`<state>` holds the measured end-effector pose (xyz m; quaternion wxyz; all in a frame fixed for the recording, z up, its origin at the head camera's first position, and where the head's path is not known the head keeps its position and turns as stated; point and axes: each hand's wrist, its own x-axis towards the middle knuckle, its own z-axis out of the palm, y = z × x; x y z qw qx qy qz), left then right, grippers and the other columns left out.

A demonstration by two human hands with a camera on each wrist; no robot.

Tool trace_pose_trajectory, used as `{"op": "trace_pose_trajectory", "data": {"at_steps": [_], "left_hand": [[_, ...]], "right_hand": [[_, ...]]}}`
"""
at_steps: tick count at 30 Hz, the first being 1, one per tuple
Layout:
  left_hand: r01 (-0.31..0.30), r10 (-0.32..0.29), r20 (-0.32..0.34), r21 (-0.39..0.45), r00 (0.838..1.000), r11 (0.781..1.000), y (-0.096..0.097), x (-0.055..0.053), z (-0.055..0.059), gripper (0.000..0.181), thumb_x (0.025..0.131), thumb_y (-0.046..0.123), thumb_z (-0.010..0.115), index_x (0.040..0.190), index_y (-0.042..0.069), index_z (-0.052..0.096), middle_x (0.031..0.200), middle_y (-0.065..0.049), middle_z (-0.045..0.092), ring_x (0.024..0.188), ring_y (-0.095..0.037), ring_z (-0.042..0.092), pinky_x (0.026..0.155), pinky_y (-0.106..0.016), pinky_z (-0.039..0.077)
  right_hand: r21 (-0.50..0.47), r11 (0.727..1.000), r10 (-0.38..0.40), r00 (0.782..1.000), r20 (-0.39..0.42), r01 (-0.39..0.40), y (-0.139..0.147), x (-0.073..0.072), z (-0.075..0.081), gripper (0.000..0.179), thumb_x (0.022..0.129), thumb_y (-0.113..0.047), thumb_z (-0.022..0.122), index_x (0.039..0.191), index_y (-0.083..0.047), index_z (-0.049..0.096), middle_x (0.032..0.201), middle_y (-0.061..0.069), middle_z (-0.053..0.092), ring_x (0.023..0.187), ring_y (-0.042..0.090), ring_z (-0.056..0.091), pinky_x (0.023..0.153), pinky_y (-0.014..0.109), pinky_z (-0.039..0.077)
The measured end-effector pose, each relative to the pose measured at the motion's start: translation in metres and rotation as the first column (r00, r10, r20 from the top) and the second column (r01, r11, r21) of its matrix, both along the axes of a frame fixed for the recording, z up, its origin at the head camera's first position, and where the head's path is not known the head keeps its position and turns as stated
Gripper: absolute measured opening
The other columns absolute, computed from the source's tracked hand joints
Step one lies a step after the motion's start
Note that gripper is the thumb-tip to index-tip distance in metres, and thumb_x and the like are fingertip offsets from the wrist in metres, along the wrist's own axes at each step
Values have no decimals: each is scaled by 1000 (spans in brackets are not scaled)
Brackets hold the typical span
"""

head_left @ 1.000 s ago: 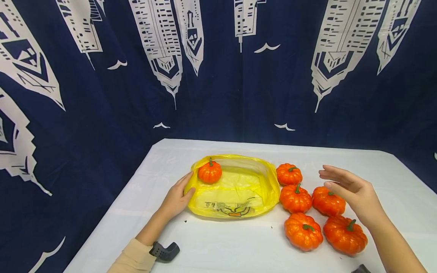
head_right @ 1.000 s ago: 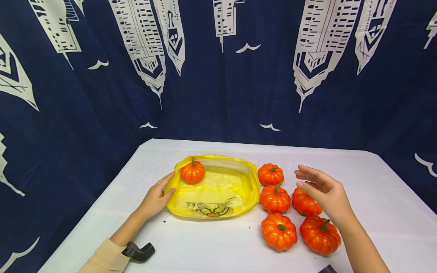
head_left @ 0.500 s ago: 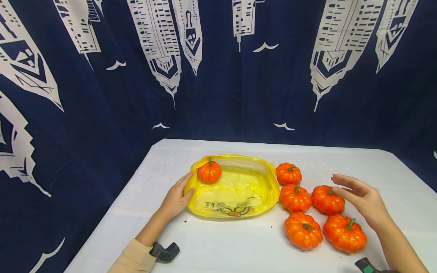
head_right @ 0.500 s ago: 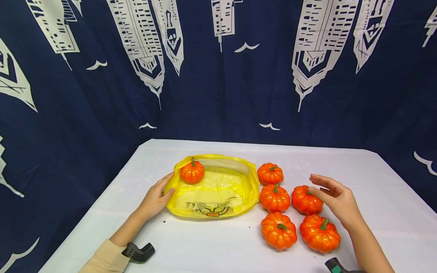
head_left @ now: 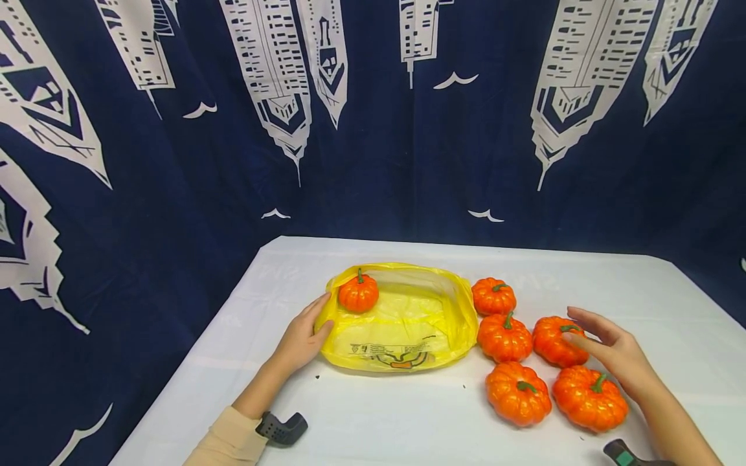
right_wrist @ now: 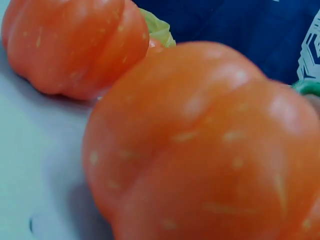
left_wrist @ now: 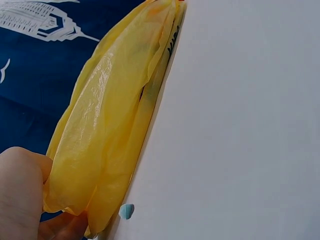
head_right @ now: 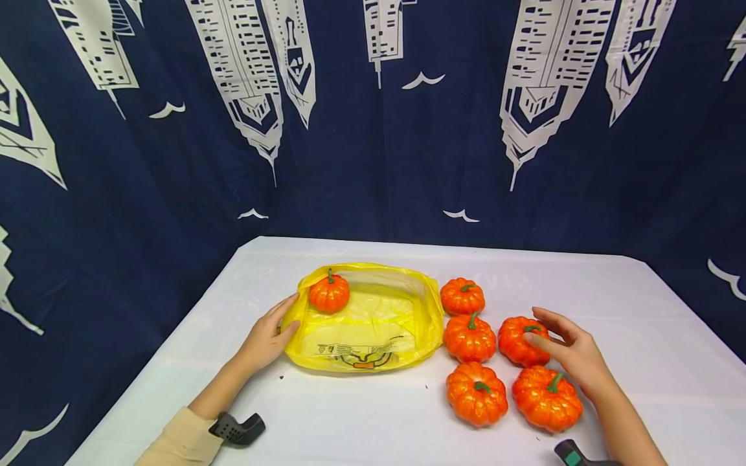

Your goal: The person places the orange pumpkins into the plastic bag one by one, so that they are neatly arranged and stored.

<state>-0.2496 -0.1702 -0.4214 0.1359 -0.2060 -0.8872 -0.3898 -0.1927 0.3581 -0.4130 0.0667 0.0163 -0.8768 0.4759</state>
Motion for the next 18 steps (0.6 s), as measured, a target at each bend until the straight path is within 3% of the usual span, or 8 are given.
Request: {"op": "trace_pose_trajectory", "data": {"at_steps": [2, 4, 5, 7, 18], "left_hand": [[-1, 1, -5, -1, 1000, 1000, 0, 0, 0, 56, 96, 12, 59, 147, 0, 40, 148, -20, 42, 137, -37, 38, 113, -50, 29], [-1, 1, -9, -2, 1000, 1000, 0, 0, 0, 56, 95, 12, 59, 147, -1, 40, 148, -20, 42, 136, -37, 38, 113, -50, 29], [-1, 1, -12, -5, 1000, 1000, 0, 0, 1, 56, 95, 12, 59, 146, -1, 40, 148, -20, 42, 136, -37, 38, 113, -50, 30], [-2, 2, -17, -12, 1000, 1000, 0, -1, 1, 56, 95, 12, 59, 146, -1, 40, 148, -20, 42, 136, -37, 38, 113, -50, 30], [0, 0, -10, -16, 1000, 1000, 0, 2, 2, 56, 96, 12, 59, 146, -2, 40, 148, -20, 41, 137, -38, 37, 113, -51, 30]], "right_hand": [[-17, 1000, 2, 999, 37, -1, -1, -1, -1, 65, 98, -32, 59, 150, -3, 34, 139, -15, 46, 135, 19, 37, 111, 53, 32], [-41, 999, 6, 997, 74, -3, -3, -1, -1, 68, 98, -34, 59, 151, -1, 31, 151, 7, 39, 139, 42, 25, 103, 73, 21], [-44, 999, 11, 996, 88, -7, -4, -1, -1, 69, 98, -34, 58, 151, 0, 29, 154, 18, 33, 137, 51, 21, 103, 74, 20], [-43, 999, 18, 994, 109, -14, -5, -1, 0, 70, 98, -35, 57, 151, 1, 27, 153, 33, 21, 136, 55, 19, 102, 75, 20], [-67, 998, 30, 988, 154, -20, -7, -1, -2, 72, 99, -37, 55, 153, -1, 23, 154, 33, 16, 135, 53, 20, 102, 73, 24]]}}
